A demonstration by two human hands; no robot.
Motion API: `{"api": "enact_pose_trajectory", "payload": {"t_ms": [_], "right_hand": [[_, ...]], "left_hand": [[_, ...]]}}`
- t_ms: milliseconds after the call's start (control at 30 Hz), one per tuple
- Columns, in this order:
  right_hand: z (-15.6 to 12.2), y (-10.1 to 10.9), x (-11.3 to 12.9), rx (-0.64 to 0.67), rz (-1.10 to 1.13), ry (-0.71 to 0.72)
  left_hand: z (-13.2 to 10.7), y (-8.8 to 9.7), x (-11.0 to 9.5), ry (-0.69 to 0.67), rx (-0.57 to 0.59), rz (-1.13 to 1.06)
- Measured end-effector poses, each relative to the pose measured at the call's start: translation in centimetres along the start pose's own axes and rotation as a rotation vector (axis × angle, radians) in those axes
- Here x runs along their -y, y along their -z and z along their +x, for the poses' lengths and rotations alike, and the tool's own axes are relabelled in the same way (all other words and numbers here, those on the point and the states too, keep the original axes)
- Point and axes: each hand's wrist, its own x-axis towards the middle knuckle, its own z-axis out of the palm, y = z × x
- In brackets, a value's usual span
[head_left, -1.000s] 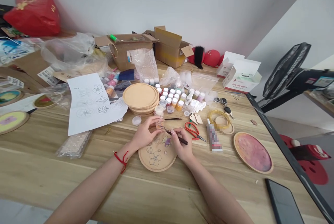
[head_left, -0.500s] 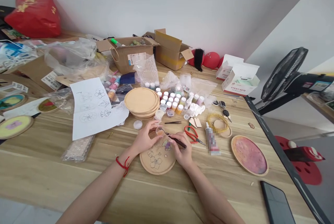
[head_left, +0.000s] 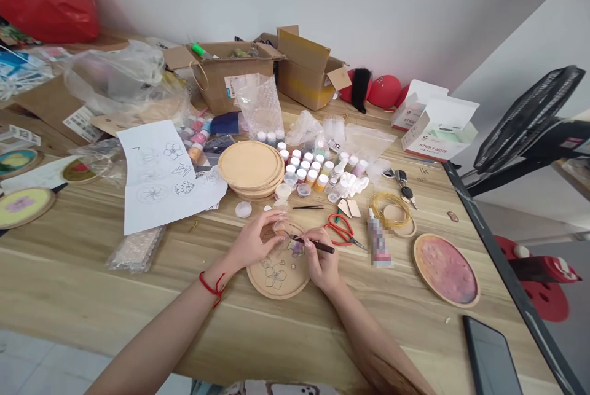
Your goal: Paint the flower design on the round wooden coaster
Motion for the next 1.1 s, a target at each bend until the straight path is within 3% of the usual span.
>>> {"api": "enact_pose_trajectory", "payload": {"t_ms": [200, 533, 900, 1100], "right_hand": [[0.2, 0.2, -0.4, -0.065, -0.039, -0.074], [0.4, 0.3, -1.3, -0.039, 0.023, -0.116], [0.4, 0.6, -0.9, -0.032, 0.015, 0.088], [0.4, 0.7, -0.5, 0.102, -0.021, 0.255]], "left_hand": [[0.6, -0.2, 0.4, -0.039, -0.01, -0.029], [0.7, -0.5, 0.8, 0.001, 0.026, -0.054], [0.8, -0.3, 0.4, -0.039, 0.035, 0.01], [0.9, -0.3, 0.6, -0.045, 0.023, 0.003]]}}
